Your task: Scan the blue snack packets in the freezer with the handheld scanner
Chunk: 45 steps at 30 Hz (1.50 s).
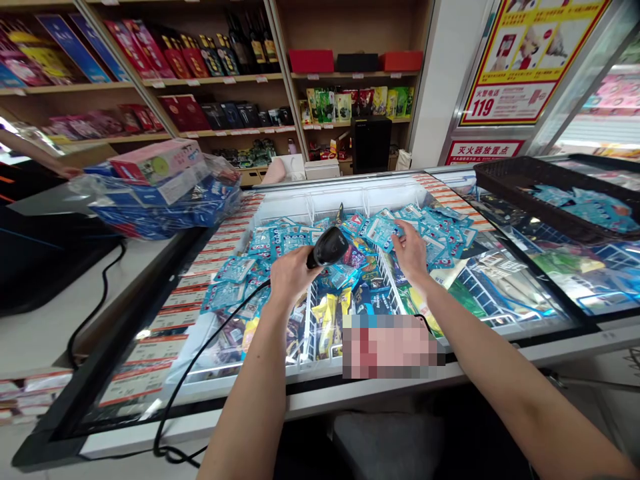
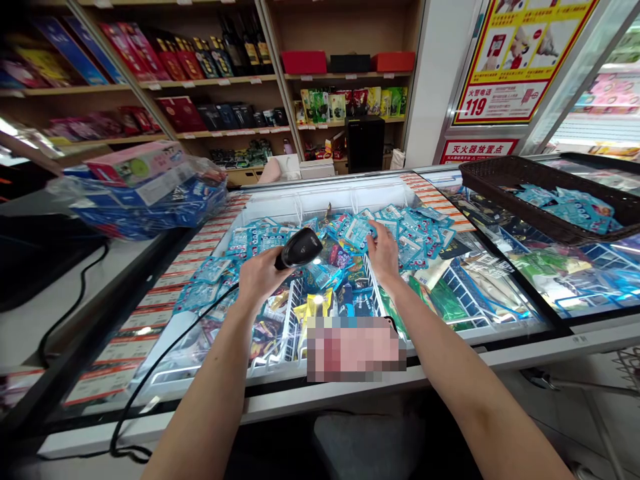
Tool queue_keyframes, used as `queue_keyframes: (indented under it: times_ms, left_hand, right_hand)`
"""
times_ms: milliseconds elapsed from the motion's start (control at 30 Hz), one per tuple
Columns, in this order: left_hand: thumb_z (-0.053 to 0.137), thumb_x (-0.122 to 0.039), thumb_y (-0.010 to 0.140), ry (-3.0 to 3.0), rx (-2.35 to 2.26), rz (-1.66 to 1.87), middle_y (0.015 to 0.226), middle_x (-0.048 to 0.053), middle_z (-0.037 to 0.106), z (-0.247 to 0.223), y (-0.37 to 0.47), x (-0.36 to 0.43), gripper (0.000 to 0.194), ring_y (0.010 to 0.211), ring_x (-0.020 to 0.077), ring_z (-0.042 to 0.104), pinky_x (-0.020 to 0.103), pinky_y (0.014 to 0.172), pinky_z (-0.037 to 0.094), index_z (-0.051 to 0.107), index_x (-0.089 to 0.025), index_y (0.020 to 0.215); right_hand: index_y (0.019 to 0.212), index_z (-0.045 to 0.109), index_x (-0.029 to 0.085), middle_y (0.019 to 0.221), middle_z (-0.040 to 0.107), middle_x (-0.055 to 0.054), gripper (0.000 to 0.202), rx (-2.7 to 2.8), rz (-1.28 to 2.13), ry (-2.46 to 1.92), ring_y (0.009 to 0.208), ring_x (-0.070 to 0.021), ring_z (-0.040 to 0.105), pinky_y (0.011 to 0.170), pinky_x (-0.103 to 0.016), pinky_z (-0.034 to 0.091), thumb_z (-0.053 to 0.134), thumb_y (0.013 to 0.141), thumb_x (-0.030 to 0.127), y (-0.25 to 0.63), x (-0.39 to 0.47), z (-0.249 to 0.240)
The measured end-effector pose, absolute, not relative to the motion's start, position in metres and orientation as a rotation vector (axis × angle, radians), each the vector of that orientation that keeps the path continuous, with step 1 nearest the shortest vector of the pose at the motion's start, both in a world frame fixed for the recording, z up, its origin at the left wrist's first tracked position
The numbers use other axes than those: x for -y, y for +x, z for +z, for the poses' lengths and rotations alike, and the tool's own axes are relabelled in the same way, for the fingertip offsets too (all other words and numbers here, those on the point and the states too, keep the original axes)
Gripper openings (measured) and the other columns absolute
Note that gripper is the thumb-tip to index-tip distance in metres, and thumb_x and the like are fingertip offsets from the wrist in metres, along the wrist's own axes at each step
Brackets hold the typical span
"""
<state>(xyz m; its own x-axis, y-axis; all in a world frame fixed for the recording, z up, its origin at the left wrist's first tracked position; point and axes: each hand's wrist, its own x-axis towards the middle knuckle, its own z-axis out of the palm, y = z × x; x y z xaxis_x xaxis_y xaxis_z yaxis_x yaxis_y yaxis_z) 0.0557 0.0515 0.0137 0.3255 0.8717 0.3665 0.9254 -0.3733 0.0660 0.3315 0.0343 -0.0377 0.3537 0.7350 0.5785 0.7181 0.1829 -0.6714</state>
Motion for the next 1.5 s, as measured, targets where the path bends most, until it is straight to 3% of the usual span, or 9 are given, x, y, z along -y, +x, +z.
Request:
queue_keyframes:
  times_ms: [133, 300, 367, 500, 700, 833, 1067, 1267, 1500]
  left_hand:
    - [0.054, -0.046, 0.076, -2.383, 1.718, -0.511, 0.094, 0.005, 0.068, 0.015, 0.052, -0.053, 0.032, 0.084, 0.0223, 0.063, 0.026, 0.061, 0.037, 0.062, -0.025, 0.1]
    - [0.053, -0.046, 0.077, -2.377, 1.743, -0.512, 0.096, 0.006, 0.068, 0.017, 0.05, -0.054, 0.034, 0.085, 0.0222, 0.063, 0.026, 0.062, 0.037, 0.061, -0.025, 0.103]
    - [0.053, -0.046, 0.077, -2.362, 1.753, -0.528, 0.096, 0.005, 0.068, 0.017, 0.047, -0.055, 0.034, 0.085, 0.0225, 0.063, 0.026, 0.061, 0.037, 0.061, -0.025, 0.103]
    - [0.054, -0.048, 0.076, -2.3, 1.786, -0.573, 0.096, 0.005, 0.068, 0.015, 0.038, -0.059, 0.034, 0.086, 0.0238, 0.063, 0.026, 0.057, 0.034, 0.061, -0.025, 0.101]
    - [0.051, -0.049, 0.077, -2.242, 1.863, -0.578, 0.098, 0.006, 0.068, 0.015, 0.029, -0.06, 0.038, 0.084, 0.0245, 0.062, 0.027, 0.057, 0.034, 0.06, -0.024, 0.104]
    - [0.049, -0.051, 0.078, -2.231, 1.88, -0.613, 0.096, 0.008, 0.068, 0.016, 0.027, -0.061, 0.038, 0.084, 0.0251, 0.062, 0.028, 0.058, 0.035, 0.061, -0.023, 0.102]
    - [0.048, -0.051, 0.078, -2.111, 1.961, -0.712, 0.093, 0.009, 0.068, 0.016, 0.015, -0.065, 0.04, 0.086, 0.026, 0.062, 0.029, 0.061, 0.037, 0.06, -0.022, 0.103]
    - [0.049, -0.051, 0.078, -2.097, 1.968, -0.732, 0.092, 0.009, 0.068, 0.015, 0.009, -0.064, 0.04, 0.086, 0.0264, 0.062, 0.029, 0.062, 0.038, 0.06, -0.022, 0.103]
    - [0.047, -0.052, 0.079, -2.144, 1.949, -0.73, 0.093, 0.008, 0.068, 0.015, 0.012, -0.062, 0.041, 0.086, 0.0244, 0.062, 0.028, 0.062, 0.037, 0.061, -0.021, 0.103]
  right_hand:
    - [0.107, 0.061, 0.019, 0.111, 0.056, -0.011, 0.036, 1.245, -0.067, -1.502, 0.074, -0.0177, 0.058, 0.075, -0.037, 0.051, 0.038, 0.088, 0.039, 0.353, -0.04, -0.035]
    - [0.114, 0.058, 0.014, 0.12, 0.05, -0.016, 0.044, 1.161, -0.108, -1.585, 0.074, -0.018, 0.057, 0.077, -0.04, 0.05, 0.045, 0.084, 0.044, 0.375, -0.044, -0.034]
    - [0.118, 0.057, 0.014, 0.124, 0.047, -0.018, 0.05, 1.185, -0.207, -1.673, 0.092, -0.0243, 0.055, 0.086, -0.045, 0.045, 0.049, 0.082, 0.047, 0.376, -0.041, -0.033]
    - [0.119, 0.057, 0.017, 0.136, 0.039, -0.017, 0.054, 1.28, -0.439, -1.819, 0.122, -0.0373, 0.031, 0.097, -0.06, 0.027, 0.053, 0.079, 0.053, 0.367, -0.031, -0.03]
    - [0.113, 0.061, 0.025, 0.127, 0.052, -0.01, 0.039, 1.659, -0.37, -1.741, 0.12, -0.0326, 0.037, 0.101, -0.064, 0.012, 0.047, 0.085, 0.047, 0.356, -0.03, -0.034]
    - [0.114, 0.06, 0.024, 0.131, 0.051, -0.008, 0.037, 1.615, -0.434, -1.732, 0.125, -0.0327, 0.033, 0.103, -0.066, 0.005, 0.044, 0.087, 0.044, 0.355, -0.03, -0.035]
    - [0.125, 0.052, 0.026, 0.128, 0.055, -0.004, 0.04, 2.042, -0.16, -1.471, 0.121, -0.0236, 0.044, 0.107, -0.051, 0.023, 0.038, 0.091, 0.041, 0.31, -0.031, -0.025]
    - [0.139, 0.035, 0.028, 0.144, 0.037, -0.003, 0.055, 2.39, 0.063, -1.121, 0.129, -0.0237, 0.037, 0.106, -0.045, 0.03, 0.045, 0.088, 0.047, 0.262, -0.049, -0.028]
    - [0.116, 0.058, 0.022, 0.12, 0.059, -0.006, 0.04, 2.364, 0.034, -1.198, 0.112, -0.0212, 0.052, 0.097, -0.04, 0.04, 0.037, 0.092, 0.046, 0.257, -0.05, -0.029]
